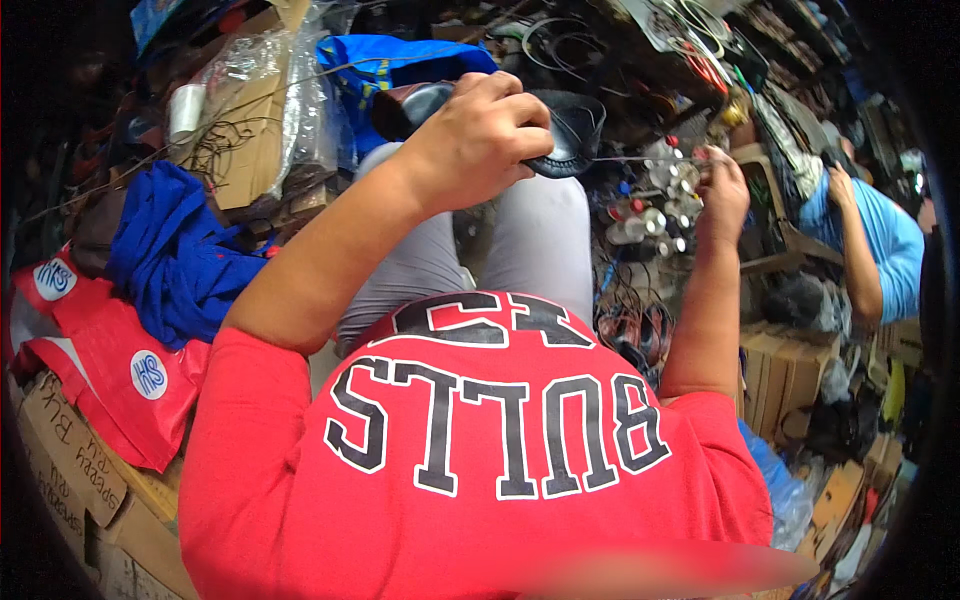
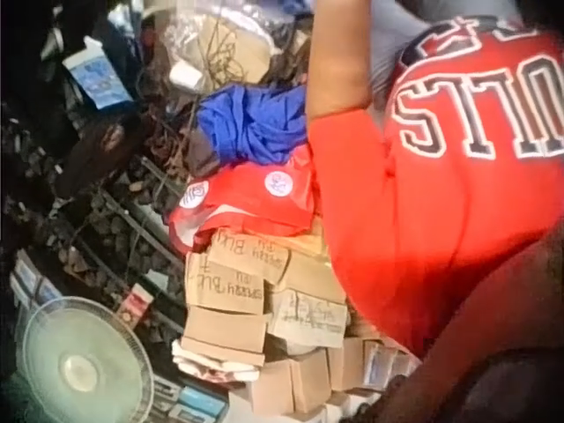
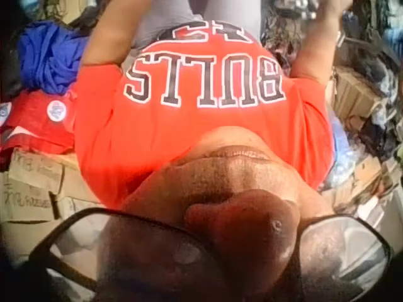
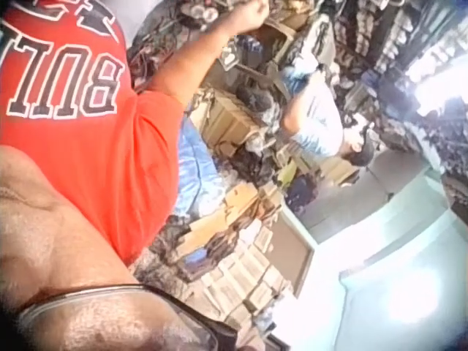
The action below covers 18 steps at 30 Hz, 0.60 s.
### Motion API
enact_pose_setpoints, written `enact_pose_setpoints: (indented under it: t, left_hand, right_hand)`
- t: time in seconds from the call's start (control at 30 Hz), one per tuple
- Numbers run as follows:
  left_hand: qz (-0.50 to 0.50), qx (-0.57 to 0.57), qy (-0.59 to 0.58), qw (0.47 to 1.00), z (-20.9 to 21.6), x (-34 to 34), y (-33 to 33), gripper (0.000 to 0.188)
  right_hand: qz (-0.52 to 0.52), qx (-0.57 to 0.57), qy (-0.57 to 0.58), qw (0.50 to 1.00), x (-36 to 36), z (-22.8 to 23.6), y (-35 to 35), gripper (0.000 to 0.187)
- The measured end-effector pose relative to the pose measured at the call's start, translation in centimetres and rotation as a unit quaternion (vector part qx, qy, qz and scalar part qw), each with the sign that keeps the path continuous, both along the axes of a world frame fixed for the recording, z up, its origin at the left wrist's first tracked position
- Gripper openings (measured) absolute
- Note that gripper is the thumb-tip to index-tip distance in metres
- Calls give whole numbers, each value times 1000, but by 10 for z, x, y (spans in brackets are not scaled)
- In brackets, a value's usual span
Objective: Hand stitching a shoe component using a needle and thread.
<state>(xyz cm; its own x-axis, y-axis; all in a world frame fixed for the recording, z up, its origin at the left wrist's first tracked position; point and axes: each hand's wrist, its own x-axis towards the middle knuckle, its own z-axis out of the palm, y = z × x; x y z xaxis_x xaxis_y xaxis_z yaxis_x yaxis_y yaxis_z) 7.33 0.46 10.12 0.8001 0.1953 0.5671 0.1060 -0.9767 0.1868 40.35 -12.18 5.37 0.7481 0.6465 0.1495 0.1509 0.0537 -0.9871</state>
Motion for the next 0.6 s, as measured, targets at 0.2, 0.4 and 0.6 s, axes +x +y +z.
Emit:
enact_pose_setpoints:
  t: [0.2,0.4,0.6]
  left_hand:
    - [-102,-157,119,975,-43,54,-11,27]
    - [-70,-188,234,951,-79,71,-17,40]
    - [-43,-247,248,936,-81,69,-23,39]
  right_hand:
    - [15,197,332,922,110,4,-181,18]
    - [-167,142,271,937,204,55,-378,11]
    - [-318,255,284,868,228,120,-497,26]
